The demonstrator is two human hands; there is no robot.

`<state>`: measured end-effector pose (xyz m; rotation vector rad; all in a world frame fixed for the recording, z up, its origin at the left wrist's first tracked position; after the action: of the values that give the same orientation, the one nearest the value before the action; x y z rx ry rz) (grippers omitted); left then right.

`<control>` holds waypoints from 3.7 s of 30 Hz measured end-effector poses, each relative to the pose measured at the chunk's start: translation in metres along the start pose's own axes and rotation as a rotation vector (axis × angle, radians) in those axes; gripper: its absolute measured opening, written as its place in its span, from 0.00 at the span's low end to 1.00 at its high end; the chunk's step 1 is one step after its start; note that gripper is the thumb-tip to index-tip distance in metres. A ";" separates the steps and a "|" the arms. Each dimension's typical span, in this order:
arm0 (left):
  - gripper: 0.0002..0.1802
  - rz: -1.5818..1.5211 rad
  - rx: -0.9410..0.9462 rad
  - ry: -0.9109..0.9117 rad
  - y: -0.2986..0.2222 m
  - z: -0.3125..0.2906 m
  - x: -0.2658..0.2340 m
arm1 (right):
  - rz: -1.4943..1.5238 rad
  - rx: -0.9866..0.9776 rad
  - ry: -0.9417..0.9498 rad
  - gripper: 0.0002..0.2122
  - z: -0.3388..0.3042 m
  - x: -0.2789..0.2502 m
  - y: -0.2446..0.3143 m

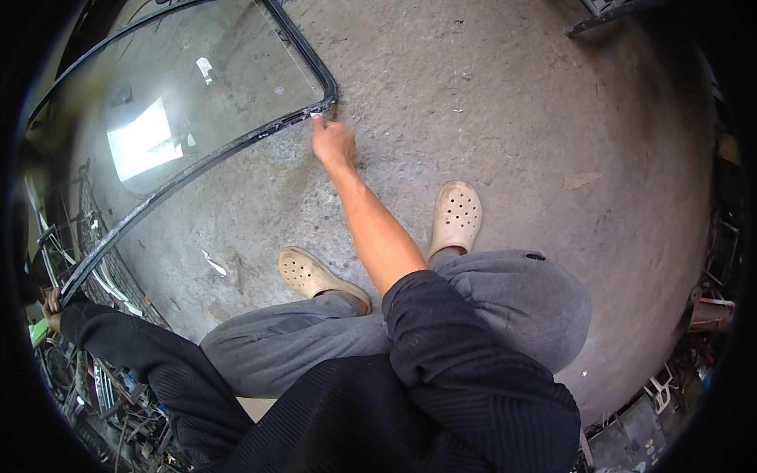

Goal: The person scrapes old sealant from the perimeter of a car windshield using a metal scraper. They work along the edges of the glass, removing residue and debris from the frame.

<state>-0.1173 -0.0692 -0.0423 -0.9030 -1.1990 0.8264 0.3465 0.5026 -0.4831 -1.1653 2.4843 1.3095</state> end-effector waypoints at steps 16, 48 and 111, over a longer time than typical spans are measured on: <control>0.15 -0.005 -0.008 0.012 -0.005 0.004 -0.006 | 0.000 -0.037 0.027 0.24 -0.004 0.006 0.003; 0.13 -0.023 -0.028 0.047 -0.012 0.016 -0.023 | -0.017 -0.081 0.040 0.22 -0.009 0.009 0.012; 0.15 -0.068 -0.058 0.129 0.000 0.010 0.002 | 0.008 -0.049 0.084 0.23 -0.020 0.017 0.017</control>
<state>-0.1264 -0.0661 -0.0398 -0.9438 -1.1397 0.6722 0.3286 0.4834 -0.4662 -1.2479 2.5309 1.3577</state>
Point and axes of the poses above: each hand's wrist, its own z-axis towards the middle knuckle, its own x-axis out of the palm, y = z × x, the point moved 7 cm from there along z, towards the middle knuckle, and after that the axes turned 2 degrees about -y, right-handed, at the moved point
